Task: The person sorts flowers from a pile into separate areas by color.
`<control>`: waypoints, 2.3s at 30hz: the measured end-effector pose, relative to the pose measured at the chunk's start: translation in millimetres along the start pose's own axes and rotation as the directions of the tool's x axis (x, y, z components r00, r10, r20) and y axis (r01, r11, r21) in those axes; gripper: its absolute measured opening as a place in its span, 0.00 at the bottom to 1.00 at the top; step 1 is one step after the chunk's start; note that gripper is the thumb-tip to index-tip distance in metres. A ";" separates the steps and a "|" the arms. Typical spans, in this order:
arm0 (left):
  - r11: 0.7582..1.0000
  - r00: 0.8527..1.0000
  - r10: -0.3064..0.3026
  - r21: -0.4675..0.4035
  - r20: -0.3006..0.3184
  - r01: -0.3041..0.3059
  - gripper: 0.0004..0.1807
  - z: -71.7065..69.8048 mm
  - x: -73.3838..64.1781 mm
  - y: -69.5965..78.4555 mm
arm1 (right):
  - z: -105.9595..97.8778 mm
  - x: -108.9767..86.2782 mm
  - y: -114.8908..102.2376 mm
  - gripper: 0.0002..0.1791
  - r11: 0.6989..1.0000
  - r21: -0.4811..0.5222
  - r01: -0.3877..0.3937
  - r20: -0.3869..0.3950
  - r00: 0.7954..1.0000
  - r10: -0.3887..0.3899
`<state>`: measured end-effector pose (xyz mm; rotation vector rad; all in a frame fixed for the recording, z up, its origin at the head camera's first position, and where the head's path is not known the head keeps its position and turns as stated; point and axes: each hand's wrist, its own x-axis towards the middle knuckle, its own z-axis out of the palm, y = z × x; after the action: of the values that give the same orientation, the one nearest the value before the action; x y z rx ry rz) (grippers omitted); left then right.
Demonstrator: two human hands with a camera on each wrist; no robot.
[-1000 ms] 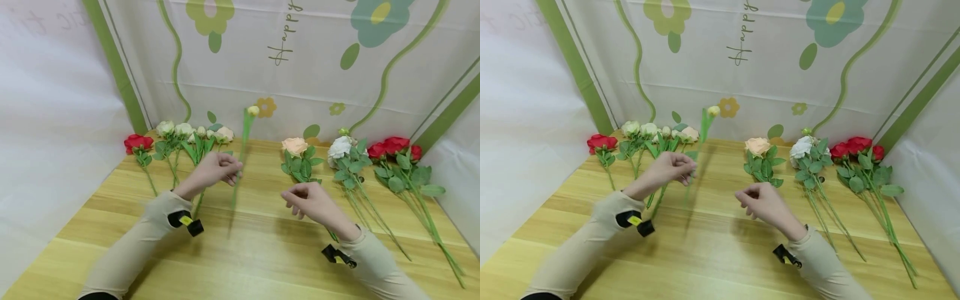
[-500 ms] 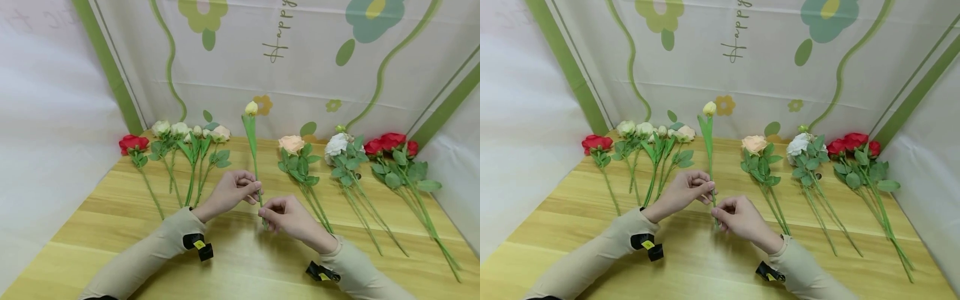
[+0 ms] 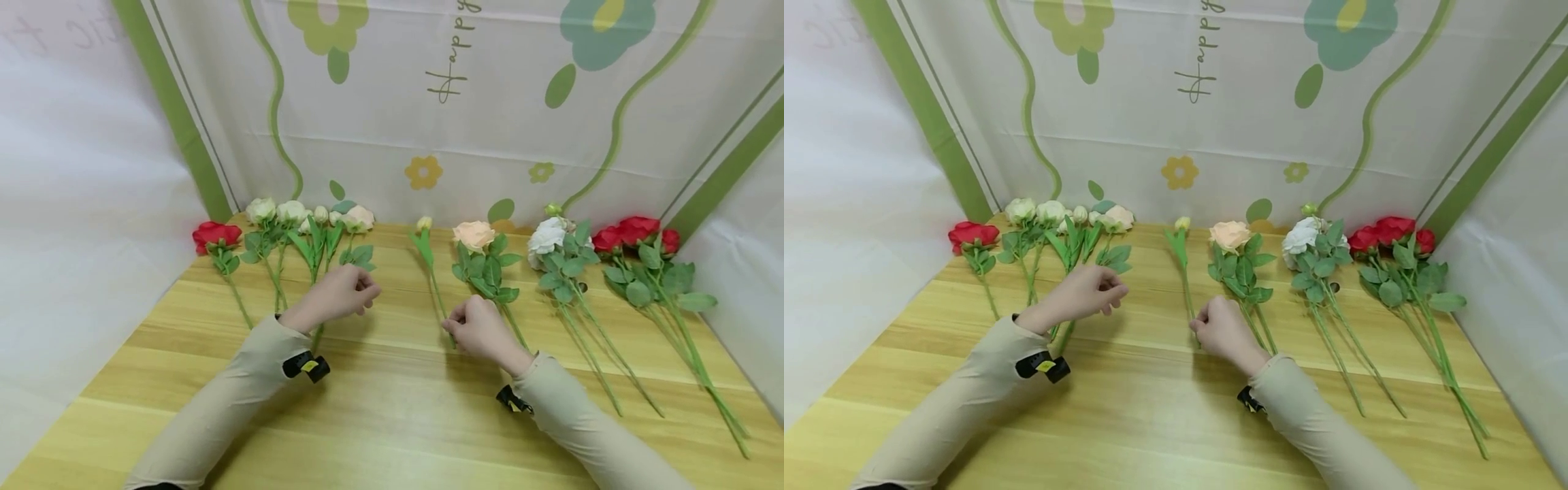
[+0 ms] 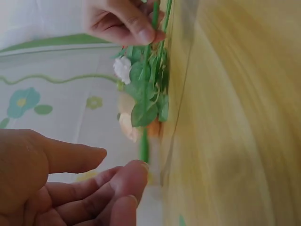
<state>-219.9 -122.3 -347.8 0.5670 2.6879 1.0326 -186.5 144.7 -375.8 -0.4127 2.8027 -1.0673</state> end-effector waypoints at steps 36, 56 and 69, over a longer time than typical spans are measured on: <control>0.907 0.925 -0.380 0.203 0.023 0.368 0.27 -63.9 6.5 -71.9 | -28.4 -22.1 -16.1 0.14 0.998 -0.059 0.037 0.128 0.991 -0.029; 0.819 0.881 -0.471 0.347 -0.049 0.458 0.13 -45.0 6.8 -65.6 | -34.1 -20.4 -12.1 0.15 0.999 -0.024 0.041 0.170 0.985 -0.036; 0.865 0.902 -0.429 0.267 -0.048 0.426 0.14 -66.6 3.3 -64.9 | -41.0 -16.8 -4.9 0.14 0.997 -0.040 0.059 0.150 0.987 -0.053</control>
<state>-262.4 -204.9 -343.0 0.0009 2.7743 0.5420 -177.7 172.2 -341.8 -0.5550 2.7013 -0.9438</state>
